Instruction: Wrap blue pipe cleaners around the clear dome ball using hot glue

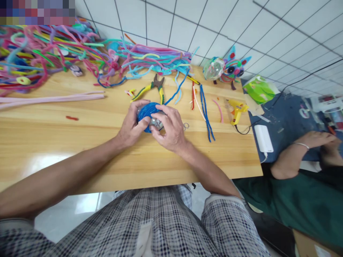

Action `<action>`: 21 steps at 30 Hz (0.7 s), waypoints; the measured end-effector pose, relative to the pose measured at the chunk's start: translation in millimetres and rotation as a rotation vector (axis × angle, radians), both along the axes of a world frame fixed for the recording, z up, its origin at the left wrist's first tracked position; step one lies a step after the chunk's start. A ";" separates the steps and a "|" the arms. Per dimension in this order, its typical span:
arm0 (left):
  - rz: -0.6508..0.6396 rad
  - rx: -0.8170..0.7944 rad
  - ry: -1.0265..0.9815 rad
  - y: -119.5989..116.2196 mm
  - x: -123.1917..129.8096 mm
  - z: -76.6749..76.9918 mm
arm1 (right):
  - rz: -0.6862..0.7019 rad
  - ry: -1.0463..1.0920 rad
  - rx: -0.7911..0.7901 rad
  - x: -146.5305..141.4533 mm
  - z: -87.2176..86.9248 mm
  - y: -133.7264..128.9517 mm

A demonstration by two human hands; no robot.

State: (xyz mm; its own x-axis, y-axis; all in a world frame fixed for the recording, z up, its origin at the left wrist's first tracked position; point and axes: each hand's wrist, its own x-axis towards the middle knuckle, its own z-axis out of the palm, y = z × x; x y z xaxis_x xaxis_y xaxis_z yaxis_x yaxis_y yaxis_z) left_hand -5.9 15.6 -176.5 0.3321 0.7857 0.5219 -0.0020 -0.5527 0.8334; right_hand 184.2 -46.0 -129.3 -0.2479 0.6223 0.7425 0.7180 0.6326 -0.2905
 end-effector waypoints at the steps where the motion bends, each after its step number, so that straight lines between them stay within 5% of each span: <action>1: -0.008 0.007 -0.006 0.0 -0.5 0.3 | -0.005 -0.005 0.004 -0.6 0.4 0.1; 21: 0.039 0.007 0.032 1.2 1.0 1.4 | -0.010 -0.021 -0.058 3.4 -1.2 -1.4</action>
State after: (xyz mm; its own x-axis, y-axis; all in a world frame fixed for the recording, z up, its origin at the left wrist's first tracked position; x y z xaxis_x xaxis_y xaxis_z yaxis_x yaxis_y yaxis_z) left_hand -4.8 16.8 -175.1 0.3179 0.7950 0.5166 0.0465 -0.5573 0.8290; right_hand 187.5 -47.4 -130.5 -0.2567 0.6663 0.7001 0.7303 0.6082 -0.3110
